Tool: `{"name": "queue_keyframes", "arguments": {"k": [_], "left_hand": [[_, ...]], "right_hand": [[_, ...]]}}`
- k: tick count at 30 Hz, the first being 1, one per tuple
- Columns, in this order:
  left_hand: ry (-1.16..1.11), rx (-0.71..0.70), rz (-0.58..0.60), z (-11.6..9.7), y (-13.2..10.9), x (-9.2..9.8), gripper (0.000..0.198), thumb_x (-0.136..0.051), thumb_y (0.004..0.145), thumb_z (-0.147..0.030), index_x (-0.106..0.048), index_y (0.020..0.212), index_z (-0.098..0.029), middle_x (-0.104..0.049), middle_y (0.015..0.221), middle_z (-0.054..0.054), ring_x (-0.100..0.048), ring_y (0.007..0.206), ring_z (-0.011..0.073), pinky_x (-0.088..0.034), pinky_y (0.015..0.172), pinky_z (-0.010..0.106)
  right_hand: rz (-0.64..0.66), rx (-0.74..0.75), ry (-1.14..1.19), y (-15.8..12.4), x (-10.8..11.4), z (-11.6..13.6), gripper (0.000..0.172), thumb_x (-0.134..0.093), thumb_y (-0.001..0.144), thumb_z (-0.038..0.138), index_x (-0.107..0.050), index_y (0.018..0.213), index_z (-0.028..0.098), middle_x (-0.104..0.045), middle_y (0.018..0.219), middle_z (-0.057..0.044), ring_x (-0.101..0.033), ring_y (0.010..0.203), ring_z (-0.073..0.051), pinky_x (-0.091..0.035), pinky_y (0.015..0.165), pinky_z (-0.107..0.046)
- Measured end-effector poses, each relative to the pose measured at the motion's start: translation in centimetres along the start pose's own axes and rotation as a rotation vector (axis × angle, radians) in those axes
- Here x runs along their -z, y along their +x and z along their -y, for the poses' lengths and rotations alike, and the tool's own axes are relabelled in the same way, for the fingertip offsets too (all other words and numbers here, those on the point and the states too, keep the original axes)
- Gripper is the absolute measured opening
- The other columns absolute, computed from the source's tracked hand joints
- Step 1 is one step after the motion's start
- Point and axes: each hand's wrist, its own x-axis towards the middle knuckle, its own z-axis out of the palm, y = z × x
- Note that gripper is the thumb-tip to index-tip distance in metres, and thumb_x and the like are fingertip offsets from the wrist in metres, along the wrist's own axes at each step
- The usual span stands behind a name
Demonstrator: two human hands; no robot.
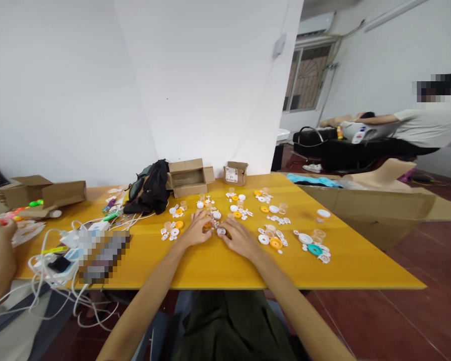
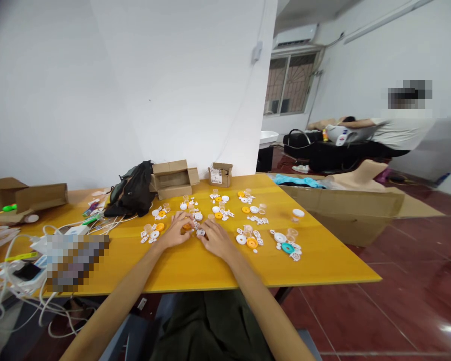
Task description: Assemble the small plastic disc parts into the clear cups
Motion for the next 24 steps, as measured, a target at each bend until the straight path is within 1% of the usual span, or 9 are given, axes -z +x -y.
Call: {"name": "queue_keyframes", "arguments": {"k": [3,8,12,14,17,24], "left_hand": [[-0.002,-0.030,0.049,-0.10,-0.09,0.25,0.019,-0.063,0.077,-0.010,-0.068,0.090,-0.023,-0.060,0.120,0.007,-0.048,0.117,0.0277,-0.038,0.104,0.044],[0.010,-0.031,0.081,0.13,-0.11,0.38,0.021,-0.066,0.075,-0.010,-0.068,0.091,-0.023,-0.059,0.122,0.007,-0.048,0.118,0.0287,-0.038,0.104,0.046],[0.026,-0.021,0.046,0.55,-0.07,0.40,0.020,-0.065,0.078,-0.012,-0.068,0.093,-0.024,-0.060,0.121,0.007,-0.047,0.117,0.0285,-0.039,0.104,0.046],[0.035,-0.016,0.019,0.66,-0.06,0.38,0.019,-0.064,0.080,-0.013,-0.068,0.094,-0.024,-0.060,0.121,0.007,-0.048,0.116,0.0278,-0.039,0.104,0.046],[0.052,-0.028,0.012,0.62,-0.07,0.27,0.016,-0.065,0.081,-0.014,-0.069,0.094,-0.023,-0.060,0.121,0.007,-0.048,0.116,0.0274,-0.039,0.104,0.045],[0.110,-0.039,0.005,0.16,-0.05,-0.06,0.013,-0.063,0.082,-0.011,-0.068,0.085,-0.022,-0.062,0.116,0.008,-0.049,0.113,0.0283,-0.042,0.096,0.044]], "right_hand": [[0.013,-0.001,-0.015,-0.02,-0.18,-0.09,0.015,-0.058,0.093,0.023,-0.068,0.104,0.023,-0.070,0.108,-0.008,-0.064,0.109,-0.023,-0.048,0.100,-0.039],[0.002,0.003,-0.007,0.11,0.28,0.14,0.017,-0.058,0.092,0.021,-0.068,0.105,0.022,-0.070,0.109,-0.009,-0.062,0.110,-0.024,-0.047,0.101,-0.040],[-0.042,0.005,0.015,0.25,0.72,0.32,0.021,-0.052,0.091,0.014,-0.069,0.101,0.022,-0.070,0.105,-0.008,-0.062,0.105,-0.022,-0.048,0.097,-0.037],[-0.057,0.006,0.019,0.31,0.76,0.27,0.022,-0.052,0.089,0.012,-0.069,0.098,0.021,-0.069,0.104,-0.008,-0.062,0.103,-0.022,-0.048,0.095,-0.036],[-0.067,0.036,0.017,0.32,0.56,0.11,0.023,-0.052,0.087,0.009,-0.069,0.095,0.022,-0.069,0.102,-0.007,-0.061,0.101,-0.022,-0.049,0.094,-0.036],[-0.056,0.092,0.009,0.25,0.16,0.05,0.018,-0.055,0.091,0.014,-0.070,0.090,0.023,-0.069,0.093,-0.006,-0.063,0.096,-0.021,-0.049,0.094,-0.037]]}}
